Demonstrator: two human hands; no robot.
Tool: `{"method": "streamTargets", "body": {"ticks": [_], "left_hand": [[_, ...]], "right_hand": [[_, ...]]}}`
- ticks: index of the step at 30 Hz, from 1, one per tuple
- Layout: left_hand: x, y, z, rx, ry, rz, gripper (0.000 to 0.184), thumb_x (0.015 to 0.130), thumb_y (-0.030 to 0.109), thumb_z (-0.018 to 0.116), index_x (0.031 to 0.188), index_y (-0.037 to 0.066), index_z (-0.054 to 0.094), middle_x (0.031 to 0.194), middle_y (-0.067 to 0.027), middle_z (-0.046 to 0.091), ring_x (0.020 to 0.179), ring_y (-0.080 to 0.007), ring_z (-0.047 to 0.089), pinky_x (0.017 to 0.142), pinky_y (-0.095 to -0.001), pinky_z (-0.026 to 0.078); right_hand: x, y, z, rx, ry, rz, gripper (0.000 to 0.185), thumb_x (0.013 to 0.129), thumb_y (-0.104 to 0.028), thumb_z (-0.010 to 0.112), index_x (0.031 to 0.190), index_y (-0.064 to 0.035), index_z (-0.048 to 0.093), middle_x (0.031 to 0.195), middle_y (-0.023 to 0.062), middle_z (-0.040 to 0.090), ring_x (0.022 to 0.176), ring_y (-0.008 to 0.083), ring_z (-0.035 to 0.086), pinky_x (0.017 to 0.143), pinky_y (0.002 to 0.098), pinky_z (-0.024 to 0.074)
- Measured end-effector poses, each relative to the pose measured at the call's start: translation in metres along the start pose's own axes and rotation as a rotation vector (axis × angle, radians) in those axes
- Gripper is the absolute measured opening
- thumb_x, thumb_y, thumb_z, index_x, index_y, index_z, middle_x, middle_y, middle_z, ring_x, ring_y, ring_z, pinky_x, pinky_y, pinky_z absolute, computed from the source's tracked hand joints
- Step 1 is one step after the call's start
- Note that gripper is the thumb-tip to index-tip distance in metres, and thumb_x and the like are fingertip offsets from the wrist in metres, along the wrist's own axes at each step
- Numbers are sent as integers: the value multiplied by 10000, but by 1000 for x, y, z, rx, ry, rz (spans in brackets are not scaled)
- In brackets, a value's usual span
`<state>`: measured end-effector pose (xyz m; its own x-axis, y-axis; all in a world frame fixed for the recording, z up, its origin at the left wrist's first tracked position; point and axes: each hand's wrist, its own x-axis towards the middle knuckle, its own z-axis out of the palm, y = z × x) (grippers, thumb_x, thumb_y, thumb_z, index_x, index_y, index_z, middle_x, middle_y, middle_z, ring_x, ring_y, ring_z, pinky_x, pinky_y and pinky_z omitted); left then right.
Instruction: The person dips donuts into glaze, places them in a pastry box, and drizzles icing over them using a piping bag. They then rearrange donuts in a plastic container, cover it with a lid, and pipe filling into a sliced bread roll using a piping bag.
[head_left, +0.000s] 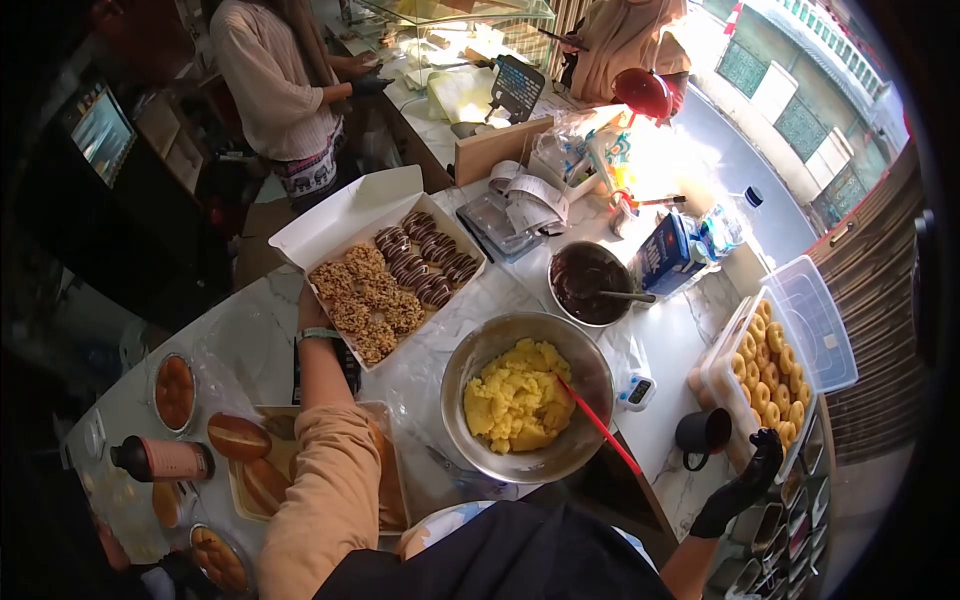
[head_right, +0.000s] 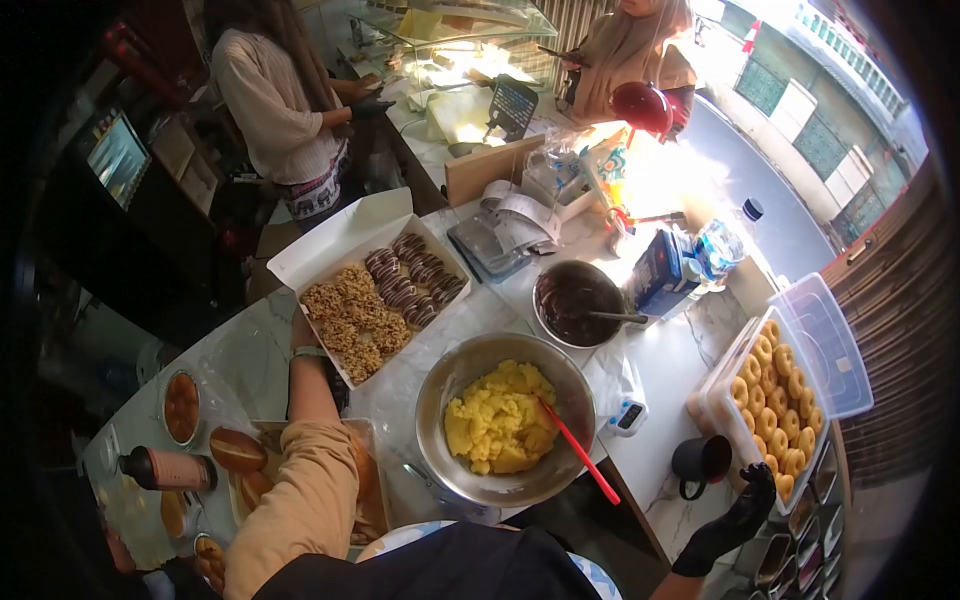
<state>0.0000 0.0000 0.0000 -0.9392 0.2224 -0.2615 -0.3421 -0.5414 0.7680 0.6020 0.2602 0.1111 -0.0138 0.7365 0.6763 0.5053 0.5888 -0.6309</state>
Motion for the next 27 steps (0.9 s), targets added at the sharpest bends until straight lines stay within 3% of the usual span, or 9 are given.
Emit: {"method": "streamTargets", "body": {"ticks": [4, 7, 10, 13, 14, 17, 20, 23, 27], "left_hand": [[-12, 9, 15, 142, 152, 13, 476, 908, 377, 418, 1218, 19, 466, 1221, -122, 494, 1053, -262, 525, 830, -450, 464], [0, 8, 18, 382, 487, 84, 492, 926, 382, 369, 1192, -12, 494, 1144, -134, 546, 959, -252, 564, 794, -381, 471], [25, 0, -13, 281, 443, 268, 586, 915, 466, 350, 1135, -43, 540, 1078, -141, 578, 932, -232, 563, 768, -370, 469], [39, 6, -24, 42, 300, 226, 692, 883, 561, 339, 1082, -60, 572, 1026, -140, 599, 892, -231, 574, 748, -358, 470], [39, 6, -22, -8, 361, 281, 734, 850, 616, 355, 1077, -48, 569, 1009, -135, 607, 865, -238, 586, 753, -356, 475], [38, 29, -20, -115, 212, 92, 733, 814, 632, 421, 1051, -47, 561, 1004, -136, 609, 848, -250, 594, 760, -356, 481], [77, 40, -49, -6, 65, -116, 771, 730, 679, 509, 1038, -27, 554, 1003, -146, 608, 874, -260, 593, 766, -368, 486], [104, 38, -68, 103, 97, 79, 753, 690, 661, 576, 1031, -11, 565, 976, -154, 616, 879, -260, 596, 747, -363, 491], [33, 80, -14, 85, 128, -104, 586, 760, 473, 596, 1144, 36, 522, 1082, -124, 584, 988, -260, 549, 849, -365, 435]], "right_hand": [[0, 2, -1, 26, -8, -21, 347, 918, -203, 344, 1053, 41, 551, 1014, 130, 566, 994, 260, 521, 913, 375, 381], [0, 3, 0, 20, -2, -32, 342, 917, -200, 347, 1049, 39, 553, 1007, 125, 567, 984, 256, 523, 908, 375, 383], [-1, 7, -3, 8, -41, 12, 382, 909, -237, 344, 1102, 42, 521, 1035, 118, 555, 1007, 237, 508, 938, 371, 349], [-2, 8, -4, 15, -48, 56, 405, 908, -255, 341, 1128, 44, 504, 1054, 116, 548, 1022, 229, 499, 954, 367, 332], [-2, 9, -3, 21, -41, 65, 403, 910, -253, 341, 1127, 44, 505, 1056, 116, 547, 1024, 228, 499, 954, 365, 332], [-4, 14, -3, 27, -33, 60, 406, 916, -266, 341, 1120, 44, 505, 1058, 116, 547, 1021, 229, 500, 950, 363, 336], [-2, 11, -3, 15, -60, 17, 413, 920, -285, 345, 1107, 44, 510, 1053, 112, 547, 1015, 228, 501, 947, 363, 337], [-3, 11, -3, 52, -32, 62, 423, 921, -299, 346, 1096, 46, 517, 1037, 110, 550, 1011, 227, 502, 946, 360, 337], [-4, 16, -6, -3, -22, 90, 415, 917, -291, 350, 1086, 48, 522, 1021, 108, 554, 1013, 229, 500, 946, 363, 334]]}}
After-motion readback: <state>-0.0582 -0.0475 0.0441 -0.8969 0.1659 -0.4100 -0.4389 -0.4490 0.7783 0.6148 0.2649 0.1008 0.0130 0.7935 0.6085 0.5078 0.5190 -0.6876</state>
